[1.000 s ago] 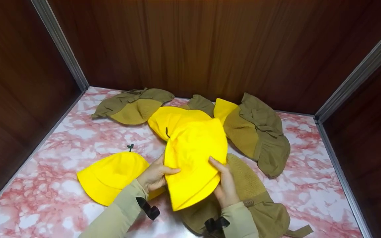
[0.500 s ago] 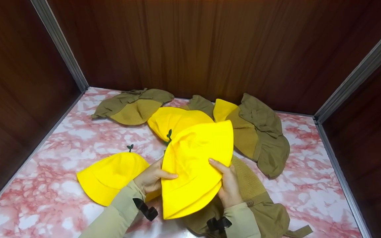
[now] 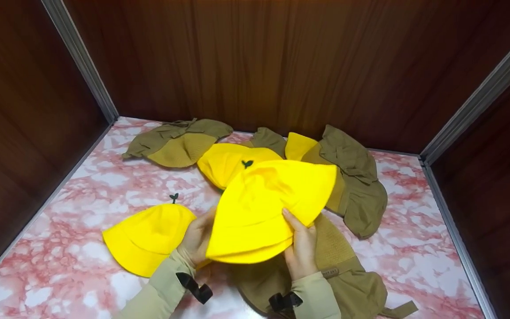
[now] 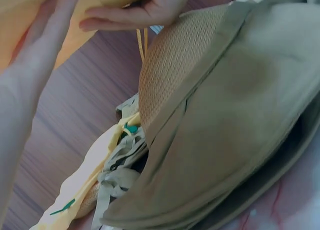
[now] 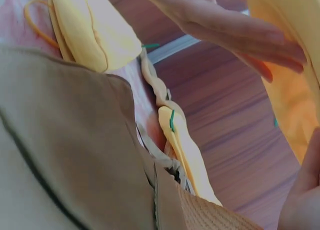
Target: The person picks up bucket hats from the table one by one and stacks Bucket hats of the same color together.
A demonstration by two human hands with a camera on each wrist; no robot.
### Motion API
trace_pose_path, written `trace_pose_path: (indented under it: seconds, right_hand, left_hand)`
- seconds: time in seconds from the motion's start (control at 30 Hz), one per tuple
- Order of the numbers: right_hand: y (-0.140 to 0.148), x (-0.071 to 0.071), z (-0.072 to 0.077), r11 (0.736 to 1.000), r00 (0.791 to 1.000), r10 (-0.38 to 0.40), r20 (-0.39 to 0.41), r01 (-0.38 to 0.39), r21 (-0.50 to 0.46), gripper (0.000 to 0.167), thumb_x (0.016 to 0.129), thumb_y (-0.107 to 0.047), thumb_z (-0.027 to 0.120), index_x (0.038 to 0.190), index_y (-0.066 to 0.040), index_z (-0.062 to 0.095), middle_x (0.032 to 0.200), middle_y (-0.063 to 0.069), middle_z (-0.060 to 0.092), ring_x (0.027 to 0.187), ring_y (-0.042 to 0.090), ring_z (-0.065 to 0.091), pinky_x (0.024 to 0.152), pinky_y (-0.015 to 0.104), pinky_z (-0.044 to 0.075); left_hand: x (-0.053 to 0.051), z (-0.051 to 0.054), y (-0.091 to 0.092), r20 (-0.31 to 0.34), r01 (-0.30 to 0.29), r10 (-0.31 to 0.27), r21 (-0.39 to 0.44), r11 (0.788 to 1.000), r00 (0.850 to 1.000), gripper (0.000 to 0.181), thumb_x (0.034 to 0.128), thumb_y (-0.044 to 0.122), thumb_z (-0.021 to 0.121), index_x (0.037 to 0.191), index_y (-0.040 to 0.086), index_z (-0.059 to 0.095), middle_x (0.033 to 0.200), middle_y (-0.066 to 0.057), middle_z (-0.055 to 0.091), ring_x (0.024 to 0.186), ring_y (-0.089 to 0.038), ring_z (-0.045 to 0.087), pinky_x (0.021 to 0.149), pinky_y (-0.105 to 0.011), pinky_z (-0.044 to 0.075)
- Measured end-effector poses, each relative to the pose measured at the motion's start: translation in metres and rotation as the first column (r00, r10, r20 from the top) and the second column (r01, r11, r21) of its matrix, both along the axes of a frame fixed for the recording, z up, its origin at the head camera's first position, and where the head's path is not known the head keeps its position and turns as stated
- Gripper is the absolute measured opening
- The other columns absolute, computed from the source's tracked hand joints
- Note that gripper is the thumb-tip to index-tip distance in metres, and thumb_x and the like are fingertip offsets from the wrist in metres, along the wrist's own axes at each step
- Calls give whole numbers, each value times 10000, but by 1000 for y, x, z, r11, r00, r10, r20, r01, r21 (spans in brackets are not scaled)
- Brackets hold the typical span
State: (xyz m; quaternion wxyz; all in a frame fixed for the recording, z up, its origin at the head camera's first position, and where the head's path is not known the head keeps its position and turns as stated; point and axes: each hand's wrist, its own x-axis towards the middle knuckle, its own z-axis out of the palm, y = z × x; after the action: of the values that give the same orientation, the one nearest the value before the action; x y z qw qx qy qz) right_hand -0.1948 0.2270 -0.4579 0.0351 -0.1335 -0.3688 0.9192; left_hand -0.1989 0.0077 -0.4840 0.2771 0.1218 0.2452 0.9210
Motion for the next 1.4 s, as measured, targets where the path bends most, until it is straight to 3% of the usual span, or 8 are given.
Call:
trace_pose_path:
  seconds: [0.13,0.23,0.37,0.57,0.67,0.87,1.1,1.4]
  right_hand:
    - [-4,0,0,989,993,-117,-30,114,-93,212,945,71,567,1112,-52,613,1050,47,668,969,158,660,866,280,572]
    - [-8,0,-1,975,979,-197,-47,190,-116,280,931,81,586,1181,-46,578,1105,49,653,1016,162,647,886,285,569]
    - [-16,-1,-5,947,956,-290,-51,279,-162,344,903,99,618,1210,-47,563,1128,43,651,1037,158,635,890,277,566]
    - [-34,0,-10,898,918,-394,-54,371,-238,349,882,131,626,1184,-35,578,1091,64,676,1010,167,651,888,284,569]
    - [-43,2,-12,896,915,-396,-75,366,-253,373,894,129,611,1223,-36,552,1129,68,663,1041,175,641,912,290,560]
    - [-57,7,-20,907,926,-371,-64,347,-238,373,889,129,619,1216,-40,561,1124,53,678,1043,165,641,932,281,545]
    - [-63,13,-28,935,952,-301,-57,282,-216,373,912,111,600,1240,-59,547,1160,27,673,1088,135,627,976,271,522]
    - [-63,18,-22,964,982,-183,-50,170,-205,327,943,82,570,1228,-76,550,1159,10,669,1070,122,637,984,273,519]
  left_hand:
    - [0,1,4,-38,37,-33,95,995,999,547,961,622,471,1243,176,613,1103,31,684,990,-101,649,916,-275,516]
    - [1,0,7,-29,36,-32,143,989,999,797,868,761,444,1372,152,545,1208,-4,663,1084,-128,627,970,-316,489]
    - [3,-1,13,23,-32,29,176,984,999,990,807,816,400,1513,122,375,1383,-31,564,1280,-172,519,1081,-385,419]
    - [6,-2,24,81,-175,163,169,970,983,971,719,702,682,1466,177,350,1374,16,522,1282,-138,486,1101,-377,385]
    - [7,0,30,134,-241,224,131,962,965,853,782,594,729,1426,181,350,1345,35,513,1267,-125,481,1137,-377,347]
    - [5,2,37,149,-341,340,-16,940,929,551,1022,279,527,1501,132,296,1464,-4,463,1343,-170,446,1198,-409,296]
    - [-1,-4,36,152,-476,493,-133,869,857,474,1003,142,572,1437,84,389,1410,-77,532,1286,-203,526,1139,-400,394]
    - [-6,-6,29,126,-525,556,-214,824,821,441,990,80,572,1405,60,424,1336,-93,583,1216,-212,576,1095,-409,444]
